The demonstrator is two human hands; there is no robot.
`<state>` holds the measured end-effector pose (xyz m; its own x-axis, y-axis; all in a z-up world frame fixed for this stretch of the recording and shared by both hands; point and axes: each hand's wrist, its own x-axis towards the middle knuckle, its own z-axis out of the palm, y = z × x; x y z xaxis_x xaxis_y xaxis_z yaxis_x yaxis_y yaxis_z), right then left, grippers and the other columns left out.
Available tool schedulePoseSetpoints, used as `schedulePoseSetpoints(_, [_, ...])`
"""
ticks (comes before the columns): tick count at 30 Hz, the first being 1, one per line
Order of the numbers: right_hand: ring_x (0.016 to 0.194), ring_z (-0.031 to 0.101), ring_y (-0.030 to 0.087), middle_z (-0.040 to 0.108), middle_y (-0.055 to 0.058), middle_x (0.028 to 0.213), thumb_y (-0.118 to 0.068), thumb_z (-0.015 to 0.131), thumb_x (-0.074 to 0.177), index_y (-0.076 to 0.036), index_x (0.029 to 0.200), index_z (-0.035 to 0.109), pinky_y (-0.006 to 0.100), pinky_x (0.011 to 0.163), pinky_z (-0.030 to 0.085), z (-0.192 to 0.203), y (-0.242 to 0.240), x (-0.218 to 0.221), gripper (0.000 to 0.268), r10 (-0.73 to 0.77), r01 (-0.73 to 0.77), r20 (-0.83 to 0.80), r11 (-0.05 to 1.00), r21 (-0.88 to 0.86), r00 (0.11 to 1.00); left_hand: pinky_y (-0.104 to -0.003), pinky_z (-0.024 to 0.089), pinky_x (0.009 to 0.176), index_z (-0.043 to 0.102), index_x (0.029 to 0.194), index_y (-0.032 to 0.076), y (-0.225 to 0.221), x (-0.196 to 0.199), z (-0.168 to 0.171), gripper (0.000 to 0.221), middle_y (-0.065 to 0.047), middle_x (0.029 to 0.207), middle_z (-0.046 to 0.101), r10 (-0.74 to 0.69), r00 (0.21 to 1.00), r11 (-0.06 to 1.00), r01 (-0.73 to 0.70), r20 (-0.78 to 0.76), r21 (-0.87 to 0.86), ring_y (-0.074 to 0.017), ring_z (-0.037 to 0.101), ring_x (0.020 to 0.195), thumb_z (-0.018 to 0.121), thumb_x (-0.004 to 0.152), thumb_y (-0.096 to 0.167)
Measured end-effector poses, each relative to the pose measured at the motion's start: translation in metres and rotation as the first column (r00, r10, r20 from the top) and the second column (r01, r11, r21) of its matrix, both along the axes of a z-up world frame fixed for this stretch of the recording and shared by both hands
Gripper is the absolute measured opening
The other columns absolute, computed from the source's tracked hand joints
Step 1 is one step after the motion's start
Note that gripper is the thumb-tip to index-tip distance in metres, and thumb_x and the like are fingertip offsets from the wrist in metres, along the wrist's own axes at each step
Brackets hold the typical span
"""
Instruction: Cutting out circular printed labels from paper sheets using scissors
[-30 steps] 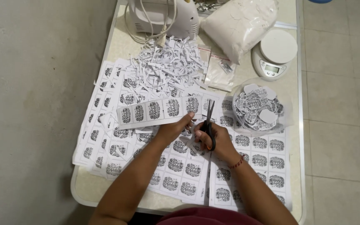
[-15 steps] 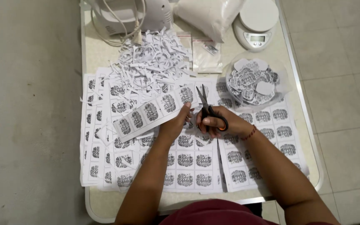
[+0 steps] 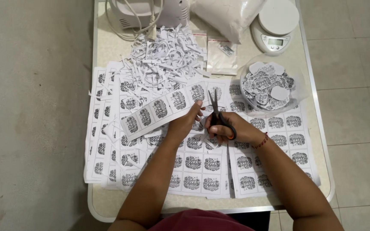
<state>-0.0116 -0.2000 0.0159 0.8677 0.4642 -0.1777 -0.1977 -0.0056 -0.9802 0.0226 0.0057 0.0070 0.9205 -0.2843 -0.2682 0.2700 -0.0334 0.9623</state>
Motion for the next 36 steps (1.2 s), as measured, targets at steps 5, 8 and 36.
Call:
schedulePoseSetpoints(5, [0.048, 0.068, 0.022, 0.074, 0.02, 0.072, -0.02, 0.071, 0.091, 0.005, 0.103, 0.067, 0.029, 0.041, 0.053, -0.007, 0.001, -0.002, 0.028, -0.025, 0.026, 0.019, 0.999, -0.043, 1.0, -0.028, 0.058, 0.074, 0.077, 0.097, 0.004, 0.005, -0.009, 0.017, 0.046, -0.01, 0.087, 0.075, -0.05, 0.997, 0.997, 0.053, -0.054, 0.051, -0.0157, 0.073, 0.08, 0.063, 0.101, 0.048])
schedulePoseSetpoints(8, [0.046, 0.067, 0.022, 0.073, 0.02, 0.069, -0.019, 0.072, 0.09, 0.004, 0.101, 0.068, 0.029, 0.041, 0.052, 0.001, 0.007, -0.003, 0.025, -0.077, 0.077, 0.01, 0.995, -0.067, 0.997, -0.028, 0.059, 0.072, 0.076, 0.094, 0.003, 0.001, -0.006, 0.001, 0.039, -0.01, 0.083, 0.075, -0.034, 0.999, 0.998, 0.033, 0.018, 0.059, -0.0161, 0.073, 0.076, 0.067, 0.1, 0.041])
schedulePoseSetpoints(36, [0.037, 0.061, 0.022, 0.064, 0.018, 0.049, -0.018, 0.075, 0.091, -0.001, 0.078, 0.061, 0.029, 0.039, 0.046, 0.01, 0.026, -0.012, 0.025, -0.468, 0.466, 0.02, 0.873, -0.144, 0.883, -0.058, 0.042, 0.112, 0.055, 0.137, -0.009, 0.007, 0.004, 0.008, 0.065, -0.029, 0.139, 0.058, -0.158, 0.964, 0.987, 0.162, 0.213, -0.002, -0.0382, 0.055, 0.131, 0.075, 0.094, 0.036])
